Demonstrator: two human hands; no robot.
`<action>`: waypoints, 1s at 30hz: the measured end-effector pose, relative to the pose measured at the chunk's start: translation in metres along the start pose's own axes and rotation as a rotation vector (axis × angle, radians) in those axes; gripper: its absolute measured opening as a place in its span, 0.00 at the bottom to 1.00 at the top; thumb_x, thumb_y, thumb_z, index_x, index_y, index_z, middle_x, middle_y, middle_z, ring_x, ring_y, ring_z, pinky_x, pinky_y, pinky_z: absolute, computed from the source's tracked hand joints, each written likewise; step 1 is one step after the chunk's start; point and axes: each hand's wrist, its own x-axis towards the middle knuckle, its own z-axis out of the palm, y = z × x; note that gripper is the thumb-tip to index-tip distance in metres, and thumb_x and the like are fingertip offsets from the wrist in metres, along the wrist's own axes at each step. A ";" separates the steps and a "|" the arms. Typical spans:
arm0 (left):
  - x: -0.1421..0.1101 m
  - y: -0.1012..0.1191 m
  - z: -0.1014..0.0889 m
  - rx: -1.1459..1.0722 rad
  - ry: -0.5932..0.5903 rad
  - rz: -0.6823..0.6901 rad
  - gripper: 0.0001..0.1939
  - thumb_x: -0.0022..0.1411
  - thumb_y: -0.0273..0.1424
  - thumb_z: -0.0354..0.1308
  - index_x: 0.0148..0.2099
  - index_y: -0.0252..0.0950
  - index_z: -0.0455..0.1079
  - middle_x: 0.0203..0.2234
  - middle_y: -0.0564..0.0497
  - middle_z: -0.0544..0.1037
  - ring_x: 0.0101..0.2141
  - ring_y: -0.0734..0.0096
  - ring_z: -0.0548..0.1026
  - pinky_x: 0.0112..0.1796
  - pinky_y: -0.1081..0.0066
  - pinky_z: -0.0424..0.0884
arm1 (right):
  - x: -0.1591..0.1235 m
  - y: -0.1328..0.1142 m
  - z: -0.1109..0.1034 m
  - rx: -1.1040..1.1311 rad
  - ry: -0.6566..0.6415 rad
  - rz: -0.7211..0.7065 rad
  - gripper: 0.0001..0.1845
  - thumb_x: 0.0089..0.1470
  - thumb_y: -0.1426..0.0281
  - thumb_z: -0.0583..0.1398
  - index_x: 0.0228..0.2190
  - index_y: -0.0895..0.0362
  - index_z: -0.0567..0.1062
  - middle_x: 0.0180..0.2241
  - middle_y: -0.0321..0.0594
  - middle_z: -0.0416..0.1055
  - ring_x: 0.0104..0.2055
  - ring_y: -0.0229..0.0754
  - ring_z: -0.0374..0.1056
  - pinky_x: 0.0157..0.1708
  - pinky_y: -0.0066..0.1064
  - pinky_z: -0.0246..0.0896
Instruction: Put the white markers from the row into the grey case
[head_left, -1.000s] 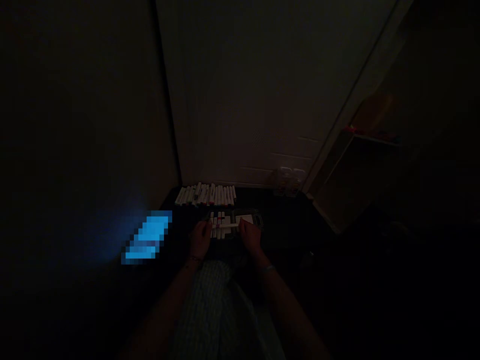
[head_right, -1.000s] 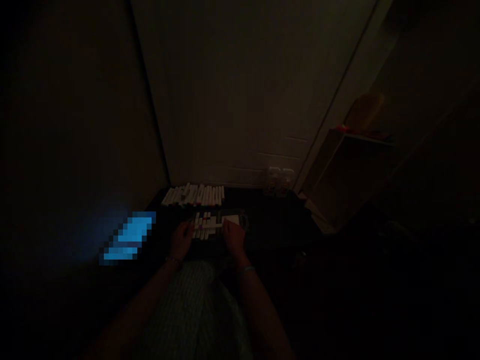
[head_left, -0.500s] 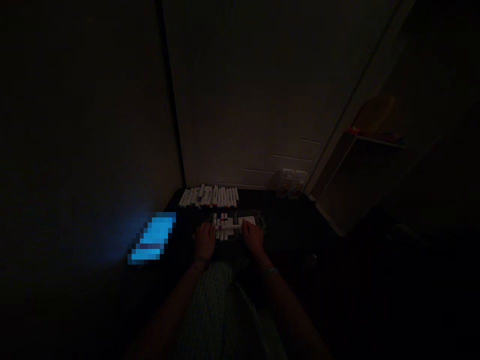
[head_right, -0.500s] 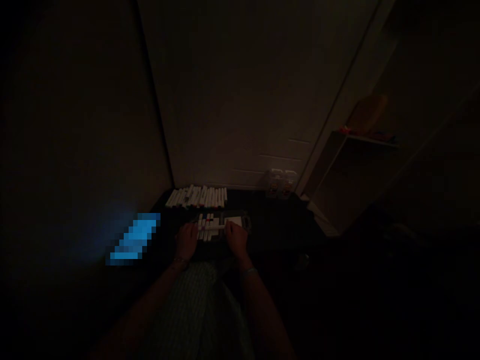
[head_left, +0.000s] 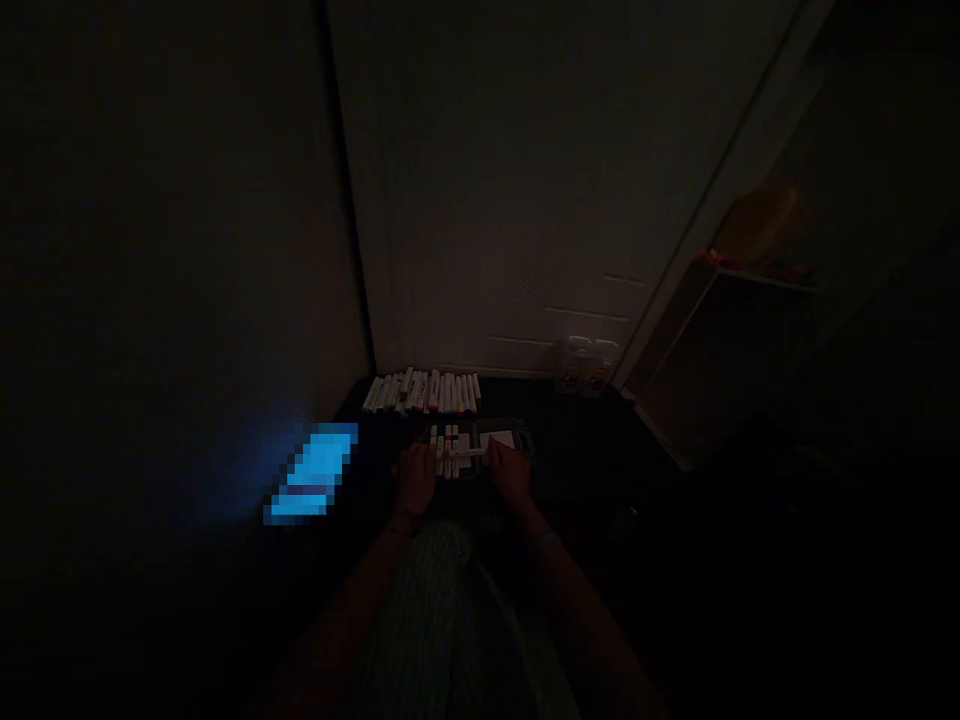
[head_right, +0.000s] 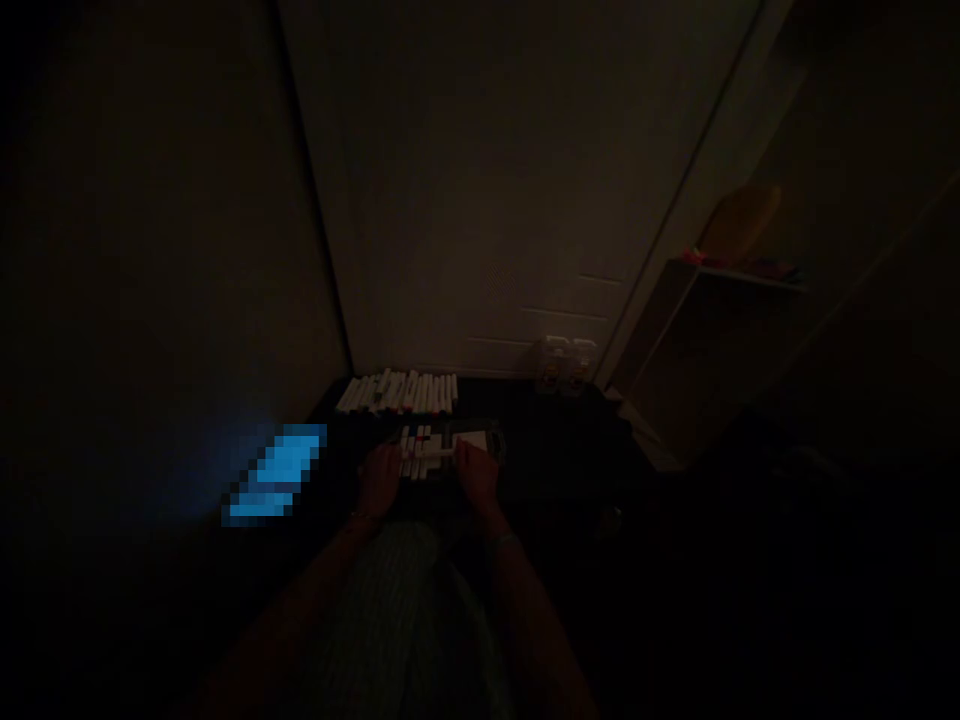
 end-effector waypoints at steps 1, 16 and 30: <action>0.000 -0.001 0.000 -0.005 -0.004 0.001 0.16 0.63 0.33 0.37 0.36 0.36 0.65 0.37 0.46 0.70 0.40 0.62 0.66 0.39 0.64 0.59 | 0.000 0.000 0.000 0.001 -0.002 -0.001 0.27 0.62 0.61 0.39 0.34 0.55 0.74 0.33 0.38 0.73 0.34 0.35 0.68 0.28 0.23 0.49; 0.002 -0.003 0.001 -0.126 0.032 -0.062 0.16 0.62 0.35 0.38 0.40 0.37 0.67 0.42 0.46 0.71 0.43 0.61 0.66 0.42 0.62 0.59 | 0.003 0.007 0.006 0.072 0.043 -0.130 0.23 0.63 0.65 0.38 0.34 0.57 0.70 0.33 0.37 0.70 0.35 0.33 0.64 0.31 0.21 0.49; 0.003 -0.003 -0.002 -0.187 0.119 -0.044 0.15 0.62 0.35 0.39 0.32 0.37 0.65 0.31 0.47 0.71 0.33 0.67 0.67 0.37 0.67 0.61 | 0.001 0.004 0.008 0.052 0.000 -0.162 0.23 0.62 0.62 0.40 0.34 0.55 0.71 0.32 0.36 0.72 0.34 0.33 0.67 0.30 0.20 0.50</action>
